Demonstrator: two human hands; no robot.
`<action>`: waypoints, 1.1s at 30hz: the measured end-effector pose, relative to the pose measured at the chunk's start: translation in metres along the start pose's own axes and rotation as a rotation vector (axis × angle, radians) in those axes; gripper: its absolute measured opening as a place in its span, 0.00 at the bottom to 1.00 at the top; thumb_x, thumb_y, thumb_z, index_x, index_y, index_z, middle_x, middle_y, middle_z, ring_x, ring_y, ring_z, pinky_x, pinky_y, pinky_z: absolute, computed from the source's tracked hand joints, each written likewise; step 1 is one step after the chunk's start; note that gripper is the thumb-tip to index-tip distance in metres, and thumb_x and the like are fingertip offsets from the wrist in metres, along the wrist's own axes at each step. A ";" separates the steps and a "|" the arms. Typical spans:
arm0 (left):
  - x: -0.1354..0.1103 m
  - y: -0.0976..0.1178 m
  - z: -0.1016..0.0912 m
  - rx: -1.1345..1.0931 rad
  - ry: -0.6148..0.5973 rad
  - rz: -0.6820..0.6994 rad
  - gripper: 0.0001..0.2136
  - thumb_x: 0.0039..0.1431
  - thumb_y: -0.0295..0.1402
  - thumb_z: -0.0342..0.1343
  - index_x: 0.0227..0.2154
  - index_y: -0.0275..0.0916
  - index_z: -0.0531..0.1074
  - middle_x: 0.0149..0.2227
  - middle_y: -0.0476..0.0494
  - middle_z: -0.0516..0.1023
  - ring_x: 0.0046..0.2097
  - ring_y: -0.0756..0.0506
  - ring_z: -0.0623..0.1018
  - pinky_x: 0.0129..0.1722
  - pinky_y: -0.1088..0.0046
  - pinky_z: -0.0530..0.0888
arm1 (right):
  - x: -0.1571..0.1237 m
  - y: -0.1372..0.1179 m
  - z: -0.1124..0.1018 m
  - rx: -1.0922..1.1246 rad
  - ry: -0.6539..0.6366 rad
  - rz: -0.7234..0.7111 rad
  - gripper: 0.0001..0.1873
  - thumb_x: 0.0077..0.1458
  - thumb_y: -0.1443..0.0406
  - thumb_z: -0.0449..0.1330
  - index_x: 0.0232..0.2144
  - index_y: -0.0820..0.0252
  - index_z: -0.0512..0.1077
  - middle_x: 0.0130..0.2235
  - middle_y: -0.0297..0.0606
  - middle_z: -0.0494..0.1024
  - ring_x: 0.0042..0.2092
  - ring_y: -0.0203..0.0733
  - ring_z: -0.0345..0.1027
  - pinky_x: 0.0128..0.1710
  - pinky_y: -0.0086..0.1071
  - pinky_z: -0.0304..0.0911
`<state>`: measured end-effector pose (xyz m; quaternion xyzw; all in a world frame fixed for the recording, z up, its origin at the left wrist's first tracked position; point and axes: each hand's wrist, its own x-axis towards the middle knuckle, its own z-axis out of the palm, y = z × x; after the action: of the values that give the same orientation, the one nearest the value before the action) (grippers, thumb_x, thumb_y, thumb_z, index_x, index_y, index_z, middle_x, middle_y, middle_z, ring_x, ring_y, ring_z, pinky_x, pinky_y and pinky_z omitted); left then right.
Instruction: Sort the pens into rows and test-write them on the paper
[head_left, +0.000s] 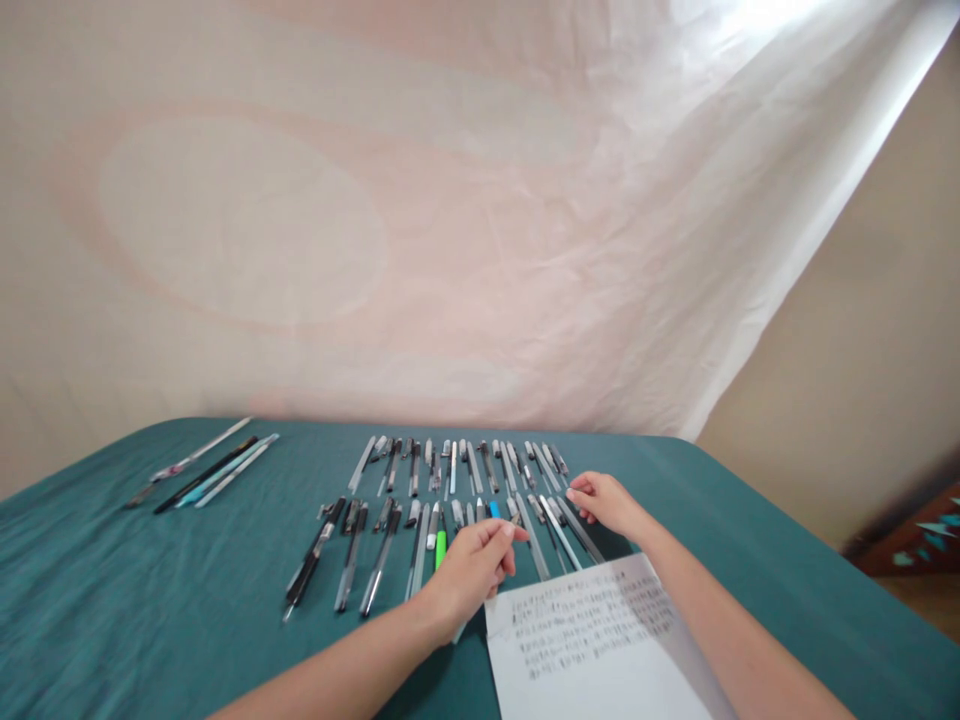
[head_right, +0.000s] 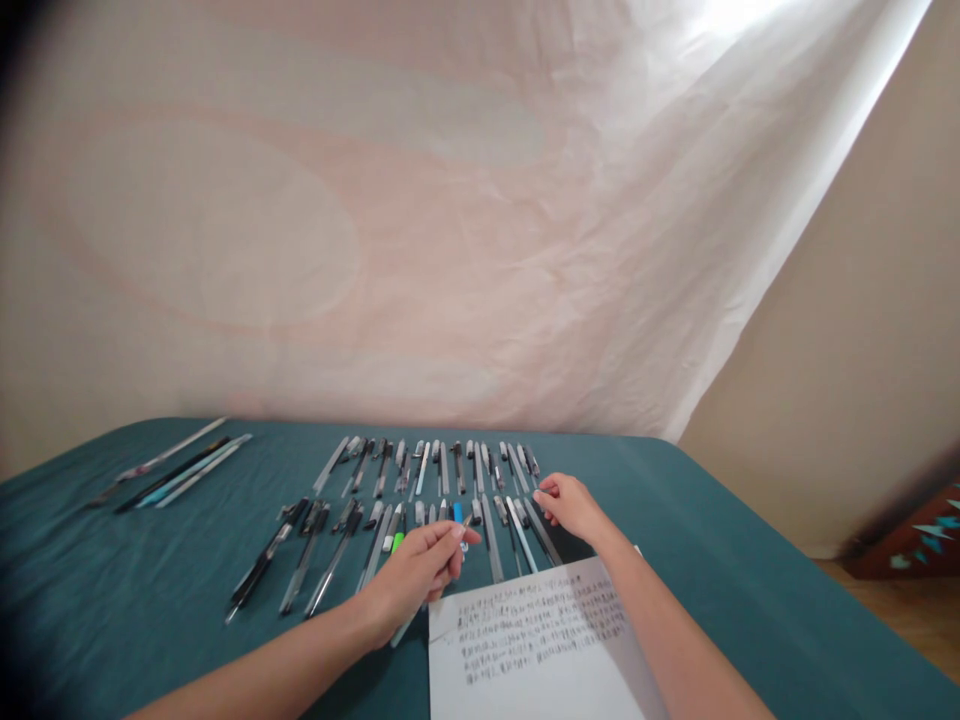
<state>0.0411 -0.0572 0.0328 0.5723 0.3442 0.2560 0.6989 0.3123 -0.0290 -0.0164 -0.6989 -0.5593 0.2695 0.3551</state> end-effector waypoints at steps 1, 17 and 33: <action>0.000 0.000 0.000 -0.001 0.000 0.004 0.19 0.52 0.45 0.46 0.38 0.33 0.66 0.20 0.55 0.61 0.17 0.57 0.53 0.16 0.78 0.49 | 0.000 0.001 0.001 -0.010 0.008 0.003 0.10 0.44 0.61 0.58 0.27 0.63 0.67 0.18 0.30 0.70 0.18 0.31 0.63 0.16 0.24 0.58; 0.001 0.000 -0.001 -0.190 0.004 0.080 0.16 0.53 0.45 0.46 0.33 0.35 0.64 0.22 0.54 0.63 0.18 0.57 0.57 0.17 0.80 0.52 | -0.030 -0.072 0.002 0.059 -0.110 -0.095 0.18 0.50 0.53 0.52 0.25 0.63 0.68 0.21 0.32 0.70 0.19 0.30 0.60 0.16 0.23 0.53; 0.007 0.010 -0.013 -0.457 0.206 0.395 0.10 0.56 0.38 0.47 0.38 0.37 0.61 0.39 0.40 0.74 0.43 0.45 0.74 0.47 0.63 0.65 | -0.072 -0.118 0.036 0.324 -0.670 -0.033 0.19 0.49 0.52 0.53 0.28 0.64 0.68 0.23 0.32 0.70 0.19 0.26 0.60 0.17 0.20 0.53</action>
<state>0.0358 -0.0420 0.0403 0.4273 0.2289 0.5139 0.7078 0.1987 -0.0782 0.0546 -0.4974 -0.6059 0.5626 0.2625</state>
